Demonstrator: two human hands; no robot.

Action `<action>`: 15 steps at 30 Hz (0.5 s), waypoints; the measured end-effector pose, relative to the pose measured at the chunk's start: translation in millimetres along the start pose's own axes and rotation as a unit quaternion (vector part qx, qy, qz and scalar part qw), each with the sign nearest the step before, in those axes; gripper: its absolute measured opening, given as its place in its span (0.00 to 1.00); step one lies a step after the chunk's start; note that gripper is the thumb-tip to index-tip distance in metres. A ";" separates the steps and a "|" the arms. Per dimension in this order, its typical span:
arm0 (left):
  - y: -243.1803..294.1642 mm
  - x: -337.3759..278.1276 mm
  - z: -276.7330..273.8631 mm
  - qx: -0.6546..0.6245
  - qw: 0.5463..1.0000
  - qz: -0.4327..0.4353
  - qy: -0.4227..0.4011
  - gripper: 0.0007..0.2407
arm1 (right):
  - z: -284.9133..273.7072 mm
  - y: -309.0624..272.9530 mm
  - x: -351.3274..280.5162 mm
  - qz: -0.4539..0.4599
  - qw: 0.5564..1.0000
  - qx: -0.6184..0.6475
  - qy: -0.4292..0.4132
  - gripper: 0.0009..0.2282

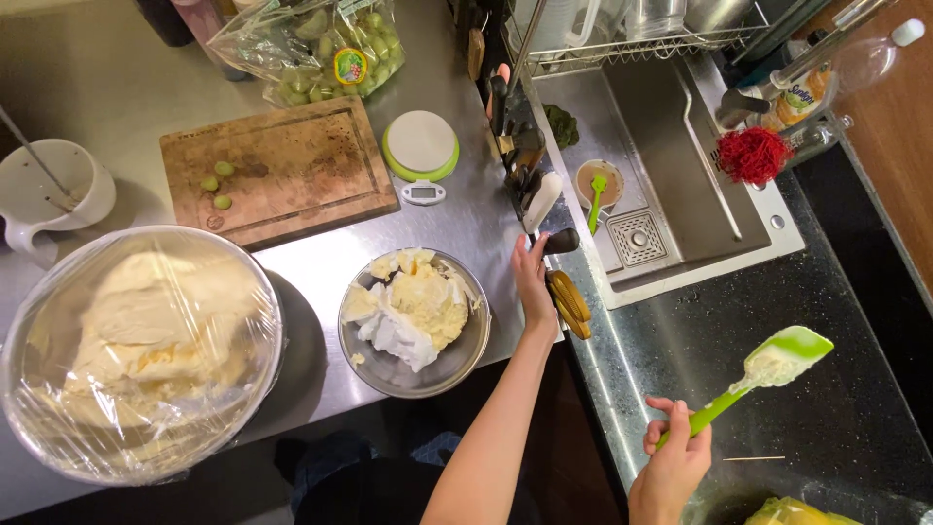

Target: Mixing white frosting or cream in a stainless steel bowl using a spatula in a bakery environment.

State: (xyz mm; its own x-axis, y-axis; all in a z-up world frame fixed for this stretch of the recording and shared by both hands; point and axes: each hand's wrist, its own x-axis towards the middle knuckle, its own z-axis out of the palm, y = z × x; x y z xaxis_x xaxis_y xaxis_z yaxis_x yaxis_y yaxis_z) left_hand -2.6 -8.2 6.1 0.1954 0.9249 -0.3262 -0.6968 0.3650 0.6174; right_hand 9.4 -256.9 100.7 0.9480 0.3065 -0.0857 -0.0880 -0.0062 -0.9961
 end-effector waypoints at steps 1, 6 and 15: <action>-1.0 1.1 2.0 0.003 1.000 0.000 0.002 0.28 | -2.5 0.5 0.7 -0.001 1.000 -0.001 0.006 0.06; 28.3 -38.3 18.4 -0.002 0.999 0.039 0.021 0.24 | -10.1 5.3 -3.1 -0.008 1.000 -0.001 -0.002 0.06; 243.2 -184.1 -93.5 0.603 0.708 0.327 -0.170 0.23 | 47.6 -4.4 -26.3 0.000 0.996 -0.015 -0.086 0.08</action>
State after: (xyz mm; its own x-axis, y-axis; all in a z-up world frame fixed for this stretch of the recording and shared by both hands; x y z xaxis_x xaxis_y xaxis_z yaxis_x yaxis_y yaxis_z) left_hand -272.5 -99.7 149.4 0.4002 0.8359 0.3756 0.3408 -0.5162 0.7858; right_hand -29.7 -219.6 108.3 0.8812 0.4652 -0.0840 -0.0767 -0.0346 -0.9965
